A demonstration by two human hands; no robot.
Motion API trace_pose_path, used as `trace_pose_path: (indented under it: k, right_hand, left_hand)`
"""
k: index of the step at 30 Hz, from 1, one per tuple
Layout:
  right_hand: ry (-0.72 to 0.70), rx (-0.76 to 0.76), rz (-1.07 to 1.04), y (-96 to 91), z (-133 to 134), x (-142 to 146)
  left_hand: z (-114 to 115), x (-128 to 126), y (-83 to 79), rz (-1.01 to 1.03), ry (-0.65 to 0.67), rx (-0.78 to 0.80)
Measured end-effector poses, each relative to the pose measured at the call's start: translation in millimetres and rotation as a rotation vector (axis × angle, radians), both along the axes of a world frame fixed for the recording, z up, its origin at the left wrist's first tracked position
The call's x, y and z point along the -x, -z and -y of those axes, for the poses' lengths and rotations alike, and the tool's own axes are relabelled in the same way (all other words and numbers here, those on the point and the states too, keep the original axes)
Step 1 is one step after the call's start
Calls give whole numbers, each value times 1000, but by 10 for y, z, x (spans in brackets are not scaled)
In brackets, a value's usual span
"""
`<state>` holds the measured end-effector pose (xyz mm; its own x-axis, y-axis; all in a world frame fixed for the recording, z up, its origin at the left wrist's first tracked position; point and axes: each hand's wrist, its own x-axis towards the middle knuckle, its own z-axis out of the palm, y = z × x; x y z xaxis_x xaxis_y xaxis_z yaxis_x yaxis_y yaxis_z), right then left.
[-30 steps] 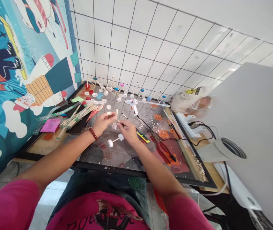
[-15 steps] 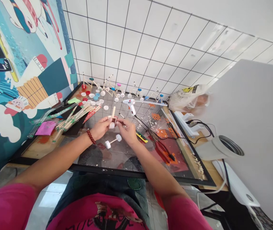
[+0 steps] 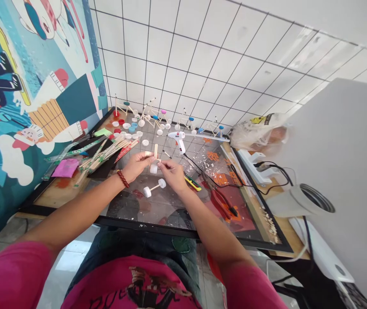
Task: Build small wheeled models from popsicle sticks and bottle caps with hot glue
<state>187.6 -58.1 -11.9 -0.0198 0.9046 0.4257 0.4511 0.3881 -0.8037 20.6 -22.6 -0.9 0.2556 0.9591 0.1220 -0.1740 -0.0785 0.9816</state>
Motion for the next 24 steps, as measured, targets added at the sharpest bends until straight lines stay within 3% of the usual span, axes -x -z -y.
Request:
trace_pose_path:
  k: [11,17,24]
  right_hand:
    - [-35,-70,79,26,25,27]
    - [-39,-54,102,67,11,31]
    - [-49,-49,80,90,-3,35]
  left_hand:
    - [18,-9,8,-3,-60,-6]
    - [-30,9,63,-26,-25,-59]
    - [-37,32,18,-72,10,-125]
